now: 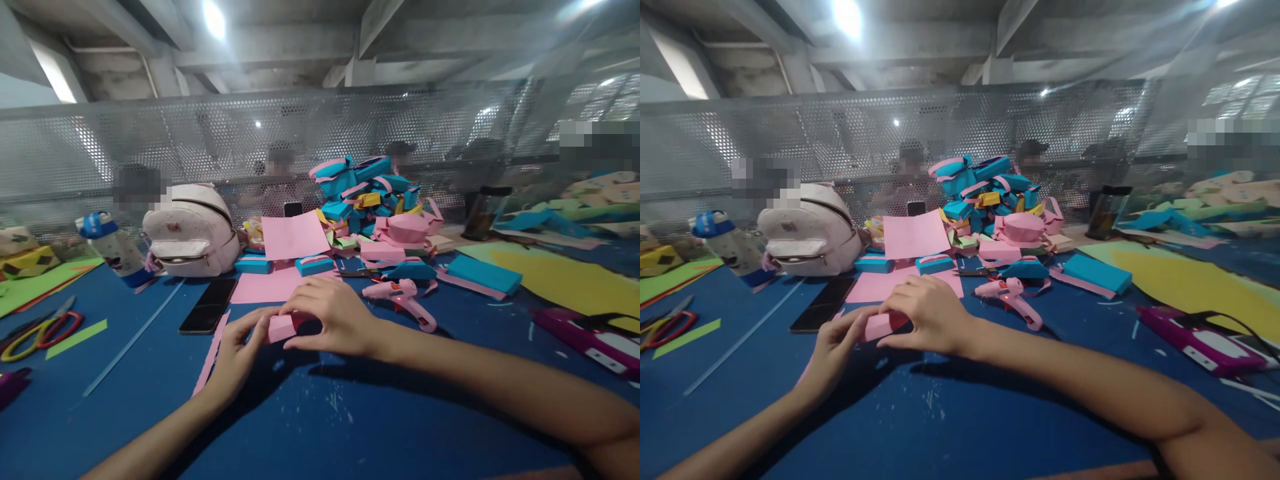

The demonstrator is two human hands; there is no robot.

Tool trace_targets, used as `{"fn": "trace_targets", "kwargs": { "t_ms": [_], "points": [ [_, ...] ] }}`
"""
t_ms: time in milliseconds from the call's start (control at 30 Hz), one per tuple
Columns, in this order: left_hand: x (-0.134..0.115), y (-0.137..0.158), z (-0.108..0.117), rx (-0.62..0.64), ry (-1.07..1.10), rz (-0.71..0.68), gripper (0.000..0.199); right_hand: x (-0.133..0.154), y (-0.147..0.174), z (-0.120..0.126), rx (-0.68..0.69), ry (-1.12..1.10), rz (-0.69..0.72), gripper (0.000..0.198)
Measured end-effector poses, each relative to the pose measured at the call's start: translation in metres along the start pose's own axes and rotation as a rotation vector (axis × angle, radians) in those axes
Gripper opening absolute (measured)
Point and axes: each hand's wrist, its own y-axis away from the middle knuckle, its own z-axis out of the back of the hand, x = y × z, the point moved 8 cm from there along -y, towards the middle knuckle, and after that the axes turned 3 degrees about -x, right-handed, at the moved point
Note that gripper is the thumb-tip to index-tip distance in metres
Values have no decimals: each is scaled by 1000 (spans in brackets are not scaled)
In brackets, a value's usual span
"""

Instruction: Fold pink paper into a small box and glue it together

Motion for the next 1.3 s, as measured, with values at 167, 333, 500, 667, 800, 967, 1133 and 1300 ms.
{"fn": "trace_targets", "kwargs": {
  "t_ms": [167,333,500,667,800,967,1133,1300],
  "points": [
    [0,1,-5,57,48,17,33,-6,-1,2,-4,-12,-36,29],
    [7,1,-12,119,72,57,40,-6,-1,5,12,-9,-42,30],
    [9,1,-14,145,49,40,37,-8,6,19,-114,149,-90,36],
    [7,5,-16,168,19,-9,36,-12,18,11,48,125,-237,23],
    [-2,10,-22,189,-52,-156,39,-15,30,-14,217,-383,-497,32],
    [-5,12,-24,177,-113,-244,41,-14,37,-40,202,-884,-646,35],
    [-1,11,-22,164,-129,-242,41,-23,35,-23,-7,-624,-548,24],
    [1,10,-21,149,-145,-247,45,-25,38,-16,-78,-581,-523,21]
  ]
}}
